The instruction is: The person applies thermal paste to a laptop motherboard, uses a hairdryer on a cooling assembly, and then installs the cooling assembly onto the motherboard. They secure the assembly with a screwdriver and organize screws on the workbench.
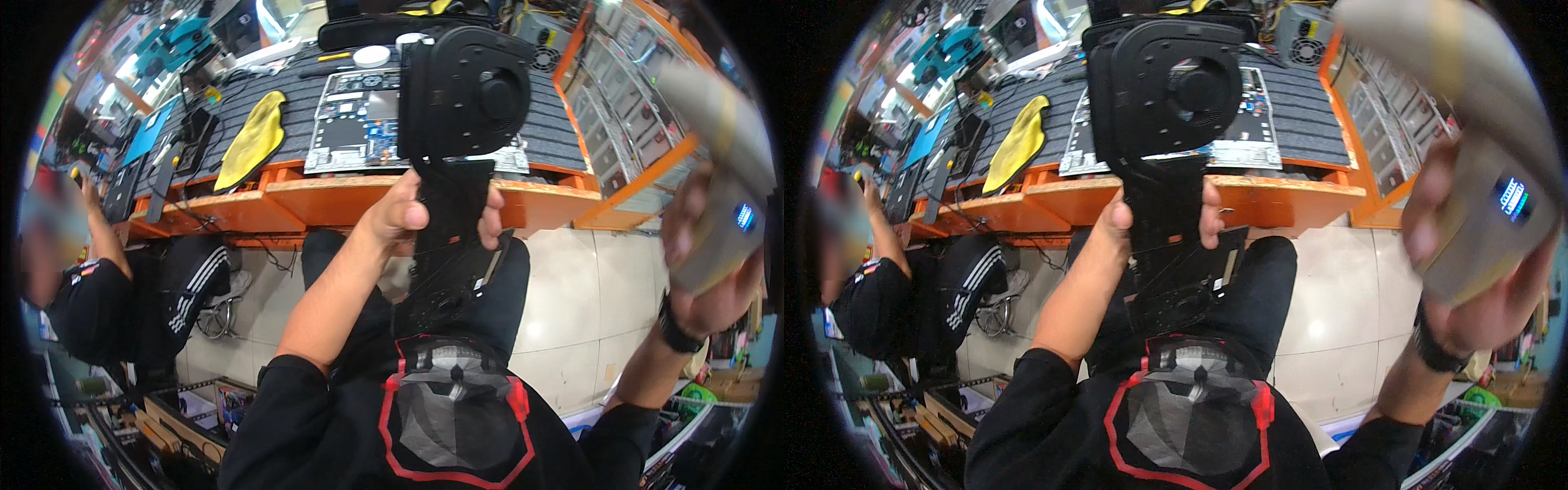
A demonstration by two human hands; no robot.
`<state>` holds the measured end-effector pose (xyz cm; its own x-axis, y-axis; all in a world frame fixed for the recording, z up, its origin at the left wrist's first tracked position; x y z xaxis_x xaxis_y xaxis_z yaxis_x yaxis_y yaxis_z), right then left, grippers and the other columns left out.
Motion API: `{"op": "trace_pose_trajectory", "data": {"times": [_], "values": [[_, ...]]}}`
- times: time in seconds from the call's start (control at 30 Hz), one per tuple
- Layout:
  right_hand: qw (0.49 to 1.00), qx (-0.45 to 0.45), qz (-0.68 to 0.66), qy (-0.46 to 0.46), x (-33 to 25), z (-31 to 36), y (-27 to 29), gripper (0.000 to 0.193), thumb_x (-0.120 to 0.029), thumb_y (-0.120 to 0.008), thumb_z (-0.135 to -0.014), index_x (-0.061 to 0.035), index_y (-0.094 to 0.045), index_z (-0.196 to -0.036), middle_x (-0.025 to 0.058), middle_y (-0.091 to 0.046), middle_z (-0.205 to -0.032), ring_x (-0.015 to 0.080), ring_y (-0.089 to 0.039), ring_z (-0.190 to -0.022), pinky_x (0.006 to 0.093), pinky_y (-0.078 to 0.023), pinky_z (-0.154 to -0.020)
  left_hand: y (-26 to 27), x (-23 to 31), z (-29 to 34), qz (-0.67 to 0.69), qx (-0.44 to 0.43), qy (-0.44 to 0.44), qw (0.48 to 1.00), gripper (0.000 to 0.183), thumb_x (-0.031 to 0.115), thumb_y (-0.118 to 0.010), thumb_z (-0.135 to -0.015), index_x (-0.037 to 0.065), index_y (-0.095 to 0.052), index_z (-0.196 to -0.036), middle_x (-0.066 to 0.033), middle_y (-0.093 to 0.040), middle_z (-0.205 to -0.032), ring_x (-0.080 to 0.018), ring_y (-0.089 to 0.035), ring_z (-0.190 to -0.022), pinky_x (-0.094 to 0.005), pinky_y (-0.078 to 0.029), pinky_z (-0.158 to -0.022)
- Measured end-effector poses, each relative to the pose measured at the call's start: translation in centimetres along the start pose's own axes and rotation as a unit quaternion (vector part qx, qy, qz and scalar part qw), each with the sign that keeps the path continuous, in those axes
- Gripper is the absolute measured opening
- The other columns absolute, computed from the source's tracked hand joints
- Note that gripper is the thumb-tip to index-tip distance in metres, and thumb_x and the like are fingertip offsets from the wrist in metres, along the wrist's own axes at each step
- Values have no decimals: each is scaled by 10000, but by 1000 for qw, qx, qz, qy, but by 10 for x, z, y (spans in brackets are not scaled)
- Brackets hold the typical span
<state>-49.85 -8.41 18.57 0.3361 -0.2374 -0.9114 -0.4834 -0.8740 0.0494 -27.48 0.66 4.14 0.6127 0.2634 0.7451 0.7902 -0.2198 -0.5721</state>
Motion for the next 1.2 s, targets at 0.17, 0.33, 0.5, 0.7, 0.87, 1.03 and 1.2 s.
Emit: {"op": "trace_pose_trajectory", "data": {"times": [0.17,0.33,0.5,0.7,0.87,1.03,1.2], "values": [[996,-13,64,-53,35,16,-34,614,-503,-466,-1040,31,-535,-1335,157,-674,-1122,217,-676,-970,316,-536,-801,13,-1,-2,38,-25,-10,999,982,552,-885,-625,-127,-568,-1260,-246,-711,-1045,-358,-744,-912,-453,-617,-843],[960,-106,1,-259,94,46,-85,567,-388,-796,-860,12,-658,-1237,96,-696,-1159,214,-666,-1081,355,-493,-995,31,18,1,52,-19,-29,998,1032,589,-866,-626,-124,-546,-1299,-267,-701,-1085,-347,-738,-957,-431,-607,-883],[998,26,-49,-21,13,8,-8,725,-548,-515,-966,48,-486,-1376,197,-649,-1173,260,-673,-951,374,-541,-791,20,19,10,52,-52,-29,997,1018,578,-863,-620,-119,-550,-1293,-258,-707,-1064,-347,-738,-956,-426,-611,-877],[962,-113,45,-243,76,38,-82,565,-365,-771,-873,50,-665,-1242,116,-694,-1133,199,-673,-1022,310,-491,-938,20,5,3,51,-2,7,999,978,549,-897,-611,-116,-584,-1255,-236,-715,-1047,-342,-741,-936,-435,-610,-872],[992,-2,80,-94,25,-11,-57,592,-455,-568,-992,46,-618,-1302,166,-689,-1116,167,-667,-882,287,-526,-731,6,-1,8,-11,-54,38,998,925,510,-905,-637,-122,-599,-1240,-237,-720,-1039,-335,-739,-953,-430,-600,-873],[998,37,26,39,2,-19,-31,590,-453,-513,-1004,22,-566,-1349,183,-689,-1105,179,-669,-855,297,-529,-677,-2,-5,10,-18,-61,46,997,939,559,-887,-635,-115,-611,-1228,-238,-722,-1028,-327,-741,-936,-401,-608,-827],[948,-251,83,-180,78,30,-131,452,-218,-798,-888,-10,-669,-1269,117,-719,-1072,200,-710,-977,323,-535,-859,26,-4,9,60,6,12,998,962,589,-876,-631,-114,-609,-1230,-236,-715,-1028,-329,-742,-911,-417,-612,-842]]}}
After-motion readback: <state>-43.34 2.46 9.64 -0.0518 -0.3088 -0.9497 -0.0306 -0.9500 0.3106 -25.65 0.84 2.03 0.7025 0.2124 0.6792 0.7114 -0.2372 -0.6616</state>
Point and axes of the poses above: each hand's wrist, its own z-axis away from the middle knuckle, its own y-axis out of the back of the hand, x = y × z, the point moved 10 cm from there along -z, towards the middle knuckle
